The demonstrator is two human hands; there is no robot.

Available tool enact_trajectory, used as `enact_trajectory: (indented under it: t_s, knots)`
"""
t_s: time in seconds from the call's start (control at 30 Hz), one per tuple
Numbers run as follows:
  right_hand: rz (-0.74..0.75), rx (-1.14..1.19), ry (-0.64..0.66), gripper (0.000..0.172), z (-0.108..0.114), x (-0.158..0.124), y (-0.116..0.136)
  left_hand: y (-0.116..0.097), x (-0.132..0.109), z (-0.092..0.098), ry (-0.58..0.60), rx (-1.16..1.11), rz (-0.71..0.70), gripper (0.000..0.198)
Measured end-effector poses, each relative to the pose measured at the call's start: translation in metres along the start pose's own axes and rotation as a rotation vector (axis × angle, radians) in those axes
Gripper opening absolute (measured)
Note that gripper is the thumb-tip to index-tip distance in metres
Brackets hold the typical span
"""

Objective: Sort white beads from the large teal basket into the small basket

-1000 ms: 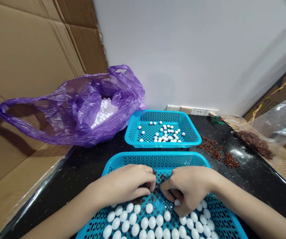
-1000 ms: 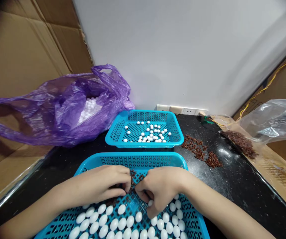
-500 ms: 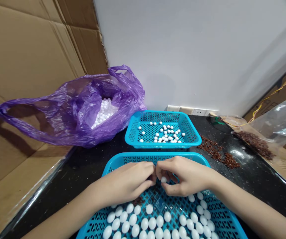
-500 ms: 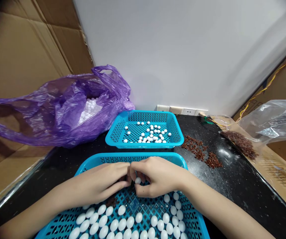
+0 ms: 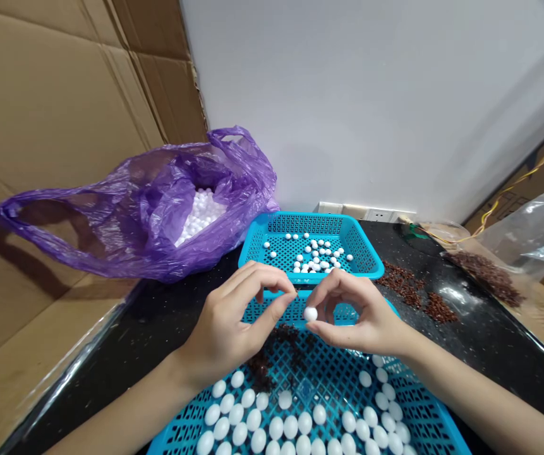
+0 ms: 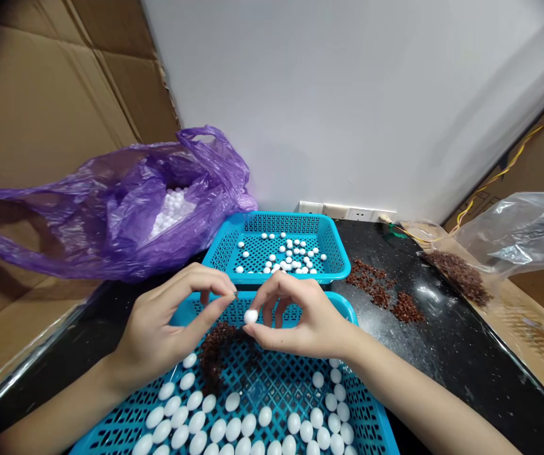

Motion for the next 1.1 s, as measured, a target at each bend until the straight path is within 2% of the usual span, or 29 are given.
enact_trajectory:
  t_s: [0.13,0.27,0.57,1.1]
  knots:
    - [0.049,0.006,0.014,0.021,-0.003,-0.001,0.004,-0.009,0.0,0.004,0.017,0.013,-0.18,0.014]
    - [0.071,0.009,0.022,0.023,-0.004,-0.001,0.006,-0.014,0.0,0.005,0.018,0.017,-0.253,0.019]
    - [0.06,0.002,0.011,0.026,-0.006,-0.004,0.007,-0.015,0.003,0.006,0.05,-0.019,-0.18,0.016]
    - [0.101,-0.078,-0.026,0.022,-0.005,-0.003,0.01,-0.01,-0.001,0.004,0.118,-0.082,-0.171,0.018]
Point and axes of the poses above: each hand's wrist, its own x-axis towards the middle knuckle, its own z-axis out of the back of the hand, y = z × x, the point moved 3 cm from there along x, towards the middle knuckle, and after that the axes turned 9 degrees about y, right-handed, at the moved point
